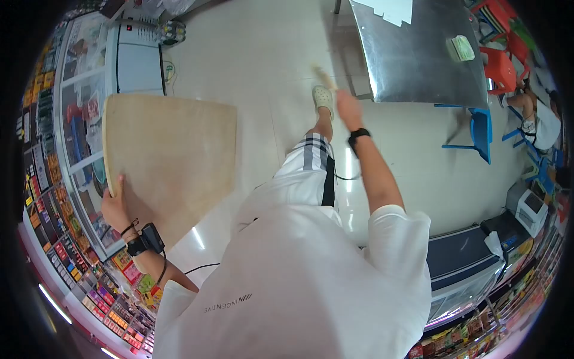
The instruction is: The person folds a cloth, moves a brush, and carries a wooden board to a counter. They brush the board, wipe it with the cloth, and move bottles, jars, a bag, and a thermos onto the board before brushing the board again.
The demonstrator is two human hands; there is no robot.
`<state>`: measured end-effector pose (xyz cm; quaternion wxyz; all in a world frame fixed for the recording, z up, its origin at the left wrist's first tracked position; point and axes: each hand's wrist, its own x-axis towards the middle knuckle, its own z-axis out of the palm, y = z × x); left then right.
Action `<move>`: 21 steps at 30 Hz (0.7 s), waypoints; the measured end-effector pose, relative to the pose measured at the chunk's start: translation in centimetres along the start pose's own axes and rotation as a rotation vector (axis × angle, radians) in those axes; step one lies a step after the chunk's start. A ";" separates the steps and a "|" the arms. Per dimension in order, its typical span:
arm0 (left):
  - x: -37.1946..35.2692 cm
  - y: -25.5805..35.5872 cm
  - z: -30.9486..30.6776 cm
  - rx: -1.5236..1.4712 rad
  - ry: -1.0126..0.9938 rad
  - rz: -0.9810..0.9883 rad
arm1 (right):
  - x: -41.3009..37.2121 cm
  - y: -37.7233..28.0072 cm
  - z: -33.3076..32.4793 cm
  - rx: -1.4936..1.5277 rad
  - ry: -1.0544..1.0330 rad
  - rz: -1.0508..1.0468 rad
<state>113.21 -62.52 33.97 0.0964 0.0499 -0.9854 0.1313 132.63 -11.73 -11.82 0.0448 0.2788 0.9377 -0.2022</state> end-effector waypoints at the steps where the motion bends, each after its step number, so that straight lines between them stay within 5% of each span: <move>1: 0.2 1.1 -0.2 0.005 -0.010 -0.004 | 1.3 3.5 -2.1 -0.042 -0.023 0.150; 6: 0.6 4.5 -3.6 0.028 -0.010 0.004 | 4.1 14.2 -8.8 -0.057 0.199 0.473; 9: 1.6 9.1 -1.9 -0.007 -0.050 -0.044 | 5.5 19.0 -3.8 -0.032 0.043 0.674; 15: 3.7 16.1 -5.0 -0.083 -0.061 -0.166 | 3.0 28.4 3.6 -0.289 -0.168 0.496; 17: 4.5 17.8 -6.1 -0.136 -0.014 -0.139 | 3.2 28.2 3.3 -0.202 -0.074 0.604; 21: 6.6 21.3 -9.0 -0.288 -0.063 -0.248 | 3.8 29.2 0.9 -0.005 -0.264 0.716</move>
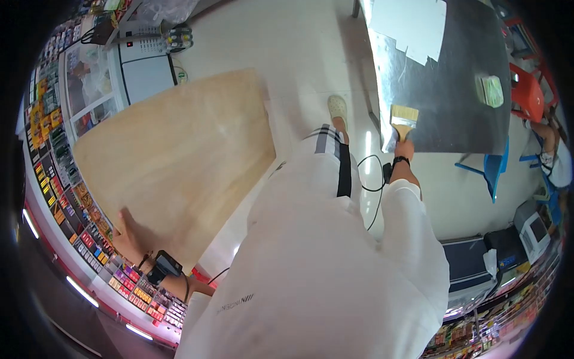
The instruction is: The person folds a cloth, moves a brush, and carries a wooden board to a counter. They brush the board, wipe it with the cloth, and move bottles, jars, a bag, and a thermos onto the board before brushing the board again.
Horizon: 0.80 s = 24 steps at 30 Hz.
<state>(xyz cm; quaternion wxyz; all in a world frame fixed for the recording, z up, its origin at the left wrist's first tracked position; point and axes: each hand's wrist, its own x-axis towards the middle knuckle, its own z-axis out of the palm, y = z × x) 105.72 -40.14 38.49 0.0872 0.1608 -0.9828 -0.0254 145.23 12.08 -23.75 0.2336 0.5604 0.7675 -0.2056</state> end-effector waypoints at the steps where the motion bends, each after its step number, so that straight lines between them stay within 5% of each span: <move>1: 0.0 1.4 -0.6 0.033 0.047 0.055 | -1.2 0.1 -1.0 0.074 0.007 0.037; 6: 2.2 5.0 -3.9 -0.081 0.148 0.022 | -0.1 0.5 -1.6 0.083 -0.139 0.038; 9: 2.8 9.0 -6.3 -0.084 0.199 0.037 | -0.9 -7.5 -6.5 0.286 0.307 -0.141; 10: 3.5 10.0 -7.1 -0.054 0.198 0.046 | 0.9 -10.7 -3.2 0.378 0.529 -0.357; 12: 4.5 11.4 -9.2 0.007 0.203 0.052 | 2.6 -23.2 -1.1 0.679 0.107 -0.445; 14: 6.3 11.4 -12.1 -0.016 0.137 0.037 | 2.6 -37.2 5.3 1.246 -0.717 -0.131; 15: 6.9 11.1 -13.5 -0.020 0.137 0.036 | 3.6 -41.6 12.9 1.136 -0.904 -0.152; 17: 7.2 12.5 -14.5 -0.029 0.204 0.060 | -4.6 -51.0 8.5 0.963 -1.065 0.138; 20: 8.3 13.5 -16.6 0.169 0.298 0.018 | -11.6 -56.1 9.3 1.124 -1.265 0.222; 21: 8.6 13.0 -17.4 0.182 0.259 0.020 | -13.0 -57.8 10.0 1.175 -1.328 0.237; 22: 9.2 12.3 -18.0 0.189 0.224 0.028 | -13.7 -60.0 13.4 1.639 -1.596 0.039; 23: 9.6 11.5 -18.5 0.196 0.186 0.032 | -14.5 -60.8 11.3 1.790 -1.732 -0.027; 24: 9.7 9.8 -19.2 0.192 0.194 0.026 | -15.5 -61.7 10.9 1.746 -1.643 0.038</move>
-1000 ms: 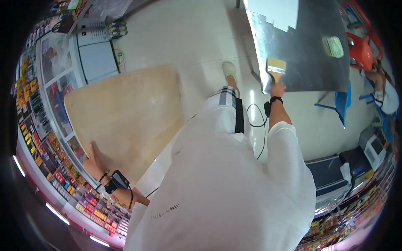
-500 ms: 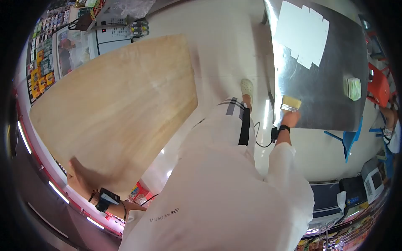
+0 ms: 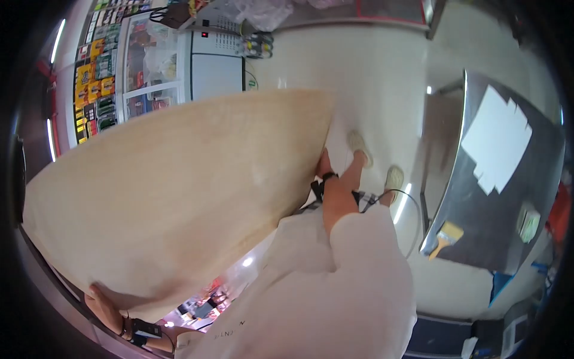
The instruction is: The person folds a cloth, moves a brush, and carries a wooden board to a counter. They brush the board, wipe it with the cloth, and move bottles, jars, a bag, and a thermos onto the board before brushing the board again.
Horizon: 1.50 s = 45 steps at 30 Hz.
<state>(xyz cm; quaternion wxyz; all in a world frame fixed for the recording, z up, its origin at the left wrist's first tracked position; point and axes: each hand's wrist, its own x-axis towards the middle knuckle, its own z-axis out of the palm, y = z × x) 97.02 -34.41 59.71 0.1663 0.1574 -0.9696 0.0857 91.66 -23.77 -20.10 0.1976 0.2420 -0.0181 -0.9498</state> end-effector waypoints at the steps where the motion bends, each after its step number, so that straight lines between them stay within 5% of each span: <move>1: 0.5 -2.1 0.0 -0.009 0.003 -0.006 | 0.8 0.2 1.1 -0.031 0.109 -0.016; 4: 3.6 -5.4 3.7 -0.156 0.077 0.004 | 3.0 -2.0 5.0 -0.098 0.302 -0.118; 8: 9.4 -12.3 8.9 -0.200 0.196 -0.154 | 4.2 -9.2 10.6 -0.252 0.232 -0.198; 10: 12.6 -14.3 11.7 -0.162 0.088 -0.174 | 3.6 -14.1 13.8 -0.276 0.254 -0.211; 14: 17.9 -14.7 20.3 -0.700 0.016 -0.210 | -0.3 -25.1 21.9 -0.513 0.312 -0.467; 15: 18.5 -9.8 20.8 -0.563 0.078 -0.280 | -1.2 -27.9 23.0 -0.577 0.349 -0.527; 18: 24.0 -8.1 27.4 -0.815 -0.047 -0.235 | -6.4 -34.2 29.3 -0.736 0.322 -0.682; 24: 34.3 1.9 41.6 -0.685 -0.192 -0.192 | -13.0 -44.1 34.9 -0.993 0.836 -0.871; 27: 36.4 11.9 44.5 -1.043 -0.250 -0.164 | -13.8 -51.8 34.2 -1.004 0.797 -0.850; 31: 42.1 23.1 50.2 -1.079 -0.478 -0.154 | -13.0 -58.6 38.2 -1.021 0.958 -0.981; 37: 48.7 39.0 56.6 -1.151 -0.695 -0.185 | -12.0 -69.3 40.4 -0.978 1.082 -0.947; 45: 56.2 54.6 67.1 -0.766 -0.724 -0.053 | -8.6 -80.9 41.2 -0.936 1.224 -0.856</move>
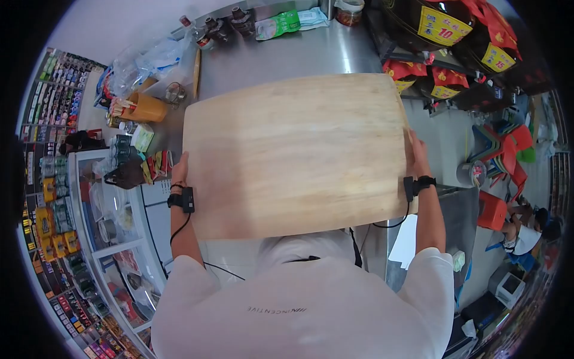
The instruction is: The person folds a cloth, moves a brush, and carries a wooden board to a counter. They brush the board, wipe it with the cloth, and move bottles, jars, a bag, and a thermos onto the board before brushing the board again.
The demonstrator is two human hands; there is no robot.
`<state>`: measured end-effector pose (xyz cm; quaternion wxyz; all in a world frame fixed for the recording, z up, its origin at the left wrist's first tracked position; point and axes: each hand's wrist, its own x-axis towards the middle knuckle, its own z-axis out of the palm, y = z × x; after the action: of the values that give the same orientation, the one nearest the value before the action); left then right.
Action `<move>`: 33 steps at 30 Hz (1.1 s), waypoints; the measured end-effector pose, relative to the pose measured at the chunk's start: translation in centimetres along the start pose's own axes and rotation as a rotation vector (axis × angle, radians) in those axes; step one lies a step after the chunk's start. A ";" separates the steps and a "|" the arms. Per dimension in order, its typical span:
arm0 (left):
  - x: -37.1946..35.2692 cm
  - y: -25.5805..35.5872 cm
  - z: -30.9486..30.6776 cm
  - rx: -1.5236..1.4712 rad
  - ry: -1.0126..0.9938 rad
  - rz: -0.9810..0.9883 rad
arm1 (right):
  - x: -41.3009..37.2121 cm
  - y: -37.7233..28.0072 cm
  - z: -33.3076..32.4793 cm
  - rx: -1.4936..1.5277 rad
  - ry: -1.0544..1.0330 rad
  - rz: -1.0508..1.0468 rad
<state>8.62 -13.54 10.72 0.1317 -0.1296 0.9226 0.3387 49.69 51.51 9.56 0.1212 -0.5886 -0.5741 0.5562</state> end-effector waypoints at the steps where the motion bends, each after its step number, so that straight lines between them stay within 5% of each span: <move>1: 0.8 1.4 0.6 -0.021 -0.005 0.003 | 1.0 -0.3 0.6 -0.023 0.034 -0.009; 6: 8.5 3.7 4.5 0.016 -0.071 0.010 | 5.4 -1.9 3.6 0.038 -0.026 0.004; 12: 16.7 3.4 7.7 0.204 -0.119 0.253 | 9.1 -4.3 7.9 -0.009 0.048 0.065; 15: 17.7 4.8 8.4 0.107 -0.130 0.035 | 11.7 -4.1 8.4 -0.053 0.061 0.058; 20: 17.9 6.8 8.8 0.082 -0.106 0.074 | 17.9 -1.0 8.6 -0.269 0.210 -0.088; 27: 19.1 8.5 10.4 0.251 0.070 0.052 | 18.6 -3.5 11.0 -0.233 0.141 -0.023; 30: 18.8 10.5 10.0 0.264 -0.043 -0.046 | 19.1 -4.8 11.7 -0.252 0.177 -0.009; 33: 20.2 7.9 11.8 0.273 0.142 -0.004 | 19.5 -5.5 12.2 -0.242 0.136 0.007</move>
<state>-10.98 -2.95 0.02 0.0833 -0.1358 0.9668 0.1998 31.58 63.03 -0.48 0.0860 -0.6372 -0.6252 0.4423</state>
